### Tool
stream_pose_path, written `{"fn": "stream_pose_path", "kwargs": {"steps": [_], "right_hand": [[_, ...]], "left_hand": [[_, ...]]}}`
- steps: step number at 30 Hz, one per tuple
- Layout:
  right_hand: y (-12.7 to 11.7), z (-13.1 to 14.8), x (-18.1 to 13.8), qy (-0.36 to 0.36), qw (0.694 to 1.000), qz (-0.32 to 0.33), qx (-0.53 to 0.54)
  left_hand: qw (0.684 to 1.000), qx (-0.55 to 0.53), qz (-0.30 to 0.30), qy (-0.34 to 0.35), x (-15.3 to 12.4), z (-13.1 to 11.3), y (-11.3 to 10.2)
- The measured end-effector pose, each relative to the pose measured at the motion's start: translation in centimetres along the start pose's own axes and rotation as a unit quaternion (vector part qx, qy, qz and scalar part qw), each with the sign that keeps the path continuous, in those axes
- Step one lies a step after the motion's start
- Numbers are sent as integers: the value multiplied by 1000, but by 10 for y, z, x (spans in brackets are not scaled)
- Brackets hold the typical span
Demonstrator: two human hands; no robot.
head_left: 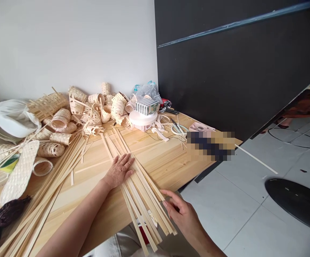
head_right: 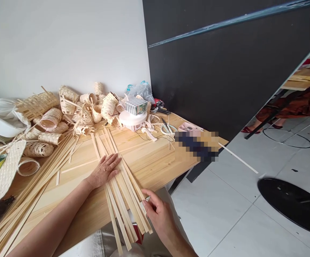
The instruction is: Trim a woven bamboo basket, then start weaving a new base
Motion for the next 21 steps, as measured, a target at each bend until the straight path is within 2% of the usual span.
{"fn": "stream_pose_path", "kwargs": {"steps": [8, 13, 18, 21], "right_hand": [[-5, -27, -7, -6, 998, -49, 29], [-3, -30, -5, -19, 997, -69, 22], [0, -21, 6, -68, 995, -49, -55], [-1, -18, 8, -65, 995, -17, -79]], "left_hand": [[1000, -4, -4, 1, 0, 1, 3], [1000, -9, 10, -1, 0, 1, 1], [1000, -17, 17, -2, 0, 1, 0], [1000, -20, 18, -1, 0, 1, -1]]}}
Point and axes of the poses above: each hand's wrist, its own x-axis towards the middle knuckle, its own y-axis out of the palm, z = x × y, the point moved 4 cm from there along x, towards the middle knuckle, and after that the axes turned 6 degrees about x, right-handed, at the moved point
